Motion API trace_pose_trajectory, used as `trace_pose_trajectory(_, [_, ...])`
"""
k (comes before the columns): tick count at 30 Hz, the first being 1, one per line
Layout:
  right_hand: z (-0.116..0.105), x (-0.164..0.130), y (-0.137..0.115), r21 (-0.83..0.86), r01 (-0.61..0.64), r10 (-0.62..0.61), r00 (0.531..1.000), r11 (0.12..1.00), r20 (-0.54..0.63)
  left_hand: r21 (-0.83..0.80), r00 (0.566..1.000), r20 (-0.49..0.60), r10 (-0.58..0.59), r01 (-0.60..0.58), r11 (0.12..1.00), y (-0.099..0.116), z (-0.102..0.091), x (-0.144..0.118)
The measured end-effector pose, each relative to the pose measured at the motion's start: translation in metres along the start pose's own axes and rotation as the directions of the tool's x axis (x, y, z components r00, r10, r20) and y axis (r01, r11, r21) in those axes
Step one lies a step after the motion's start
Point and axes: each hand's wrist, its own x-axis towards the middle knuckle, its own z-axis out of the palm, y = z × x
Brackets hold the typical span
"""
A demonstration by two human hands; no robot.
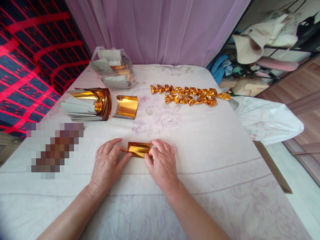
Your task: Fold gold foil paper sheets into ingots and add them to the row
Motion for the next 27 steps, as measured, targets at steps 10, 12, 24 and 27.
trace_pose_trajectory(10, [-0.001,0.001,-0.001,0.01,-0.016,0.016,1.0,1.0,0.015,-0.06,0.946,0.095,0.311,-0.307,0.95,0.034,0.0,-0.02])
trace_pose_trajectory(12, [-0.001,0.001,-0.001,0.009,-0.015,0.015,1.0,1.0,0.008,-0.019,0.946,0.117,0.303,-0.303,0.953,0.037,0.004,-0.025])
trace_pose_trajectory(24, [-0.001,0.0,0.001,0.033,-0.015,0.014,1.0,0.999,0.01,0.08,0.951,0.144,0.274,-0.287,0.955,0.041,0.003,-0.032])
trace_pose_trajectory(27, [-0.001,0.001,0.0,0.026,-0.012,0.012,1.0,1.0,0.01,0.073,0.952,0.152,0.267,-0.28,0.957,0.04,0.003,-0.032])
